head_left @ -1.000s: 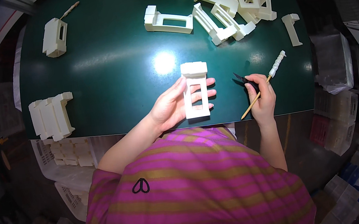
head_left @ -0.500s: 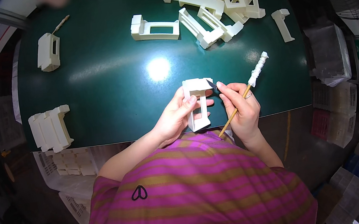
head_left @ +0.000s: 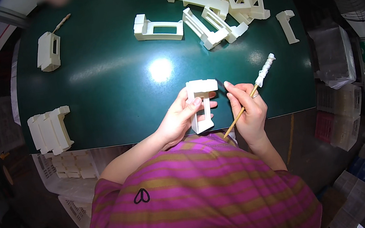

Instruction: Applying glue to white plastic manufacturing components and marking them with a pen.

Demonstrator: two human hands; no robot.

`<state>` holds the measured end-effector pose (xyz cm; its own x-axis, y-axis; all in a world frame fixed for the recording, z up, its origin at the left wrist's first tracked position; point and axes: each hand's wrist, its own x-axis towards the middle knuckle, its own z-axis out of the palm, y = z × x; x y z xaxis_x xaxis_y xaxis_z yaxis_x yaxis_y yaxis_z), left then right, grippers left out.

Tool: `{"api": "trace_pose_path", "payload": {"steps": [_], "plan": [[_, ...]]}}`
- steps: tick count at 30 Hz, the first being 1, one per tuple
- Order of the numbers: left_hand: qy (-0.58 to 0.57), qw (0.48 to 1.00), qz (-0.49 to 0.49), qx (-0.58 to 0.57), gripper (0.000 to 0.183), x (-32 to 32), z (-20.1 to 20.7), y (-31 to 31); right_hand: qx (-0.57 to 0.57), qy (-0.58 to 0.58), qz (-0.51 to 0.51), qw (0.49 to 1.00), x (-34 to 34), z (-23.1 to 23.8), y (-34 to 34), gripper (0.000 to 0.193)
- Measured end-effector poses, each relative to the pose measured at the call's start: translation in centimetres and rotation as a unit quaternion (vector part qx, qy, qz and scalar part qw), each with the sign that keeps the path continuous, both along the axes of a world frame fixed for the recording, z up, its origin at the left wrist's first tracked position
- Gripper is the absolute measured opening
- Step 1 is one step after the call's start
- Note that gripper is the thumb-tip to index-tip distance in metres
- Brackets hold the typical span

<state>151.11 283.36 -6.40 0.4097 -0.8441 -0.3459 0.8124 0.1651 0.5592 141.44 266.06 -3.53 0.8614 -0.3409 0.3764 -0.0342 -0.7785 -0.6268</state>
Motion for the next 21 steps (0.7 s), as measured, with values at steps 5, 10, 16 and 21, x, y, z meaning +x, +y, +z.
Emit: {"api": "trace_pose_path", "payload": {"steps": [5,10,16,21], "plan": [[-0.004,1.000,0.003,-0.012,0.050,0.0,-0.2,0.1,-0.001,0.013,-0.046,0.999,0.0,-1.7,-1.9,0.026],[-0.009,1.000,-0.018,-0.006,0.053,0.3,-0.2,0.2,-0.083,0.031,-0.080,0.993,0.7,-1.8,-3.6,0.025],[-0.004,1.000,0.001,-0.022,0.056,0.2,0.0,0.6,-0.076,-0.040,-0.057,0.995,0.6,0.3,-2.7,0.048],[-0.095,0.995,0.024,-0.008,0.058,0.6,-0.1,1.2,0.164,-0.152,0.131,0.966,0.3,0.8,0.7,0.031]]}}
